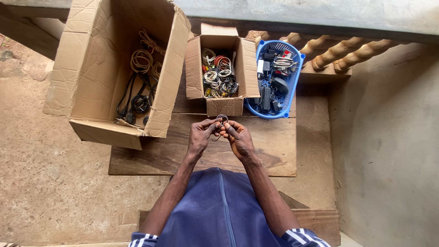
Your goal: The person untangles and coils various cables and wires, then places them into a cardboard box. The person closes the box flaps and secures the box with tape.
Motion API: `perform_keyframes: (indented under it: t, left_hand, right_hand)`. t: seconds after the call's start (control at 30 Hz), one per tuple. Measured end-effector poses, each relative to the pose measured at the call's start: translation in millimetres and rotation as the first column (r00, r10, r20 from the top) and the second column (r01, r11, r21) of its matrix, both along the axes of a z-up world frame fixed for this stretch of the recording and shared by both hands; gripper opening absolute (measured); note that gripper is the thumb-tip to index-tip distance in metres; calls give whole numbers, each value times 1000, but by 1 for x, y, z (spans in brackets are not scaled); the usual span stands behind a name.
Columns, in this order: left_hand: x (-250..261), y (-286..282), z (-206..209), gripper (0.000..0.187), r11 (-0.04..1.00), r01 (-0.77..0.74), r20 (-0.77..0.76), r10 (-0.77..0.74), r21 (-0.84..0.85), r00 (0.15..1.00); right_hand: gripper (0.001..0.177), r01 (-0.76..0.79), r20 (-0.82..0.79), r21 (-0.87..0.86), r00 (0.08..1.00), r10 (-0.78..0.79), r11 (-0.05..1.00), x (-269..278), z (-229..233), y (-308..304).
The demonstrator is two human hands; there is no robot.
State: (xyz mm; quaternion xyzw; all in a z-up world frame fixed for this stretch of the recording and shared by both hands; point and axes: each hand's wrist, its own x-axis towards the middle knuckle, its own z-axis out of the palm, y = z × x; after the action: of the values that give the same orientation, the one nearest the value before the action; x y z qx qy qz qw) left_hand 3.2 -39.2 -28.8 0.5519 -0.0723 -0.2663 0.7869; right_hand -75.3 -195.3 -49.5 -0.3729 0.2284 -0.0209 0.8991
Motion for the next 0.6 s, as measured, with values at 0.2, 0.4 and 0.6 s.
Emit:
perform_keyframes:
  t: [0.2, 0.4, 0.6]
  left_hand:
    - [-9, -18, -10, 17, 992, -104, 89, 97, 71, 991]
    - [-21, -31, -9, 17, 935, -295, 121, 275, 197, 954]
    - [-34, -35, -7, 16, 904, -353, 247, 294, 241, 923]
  right_hand:
    - [26, -217, -171, -586, 975, 142, 781, -7, 19, -10]
    - [41, -234, -59, -547, 968, 242, 804, -11, 34, -17]
    - [33, -267, 205, -463, 896, 395, 845, -18, 26, -37]
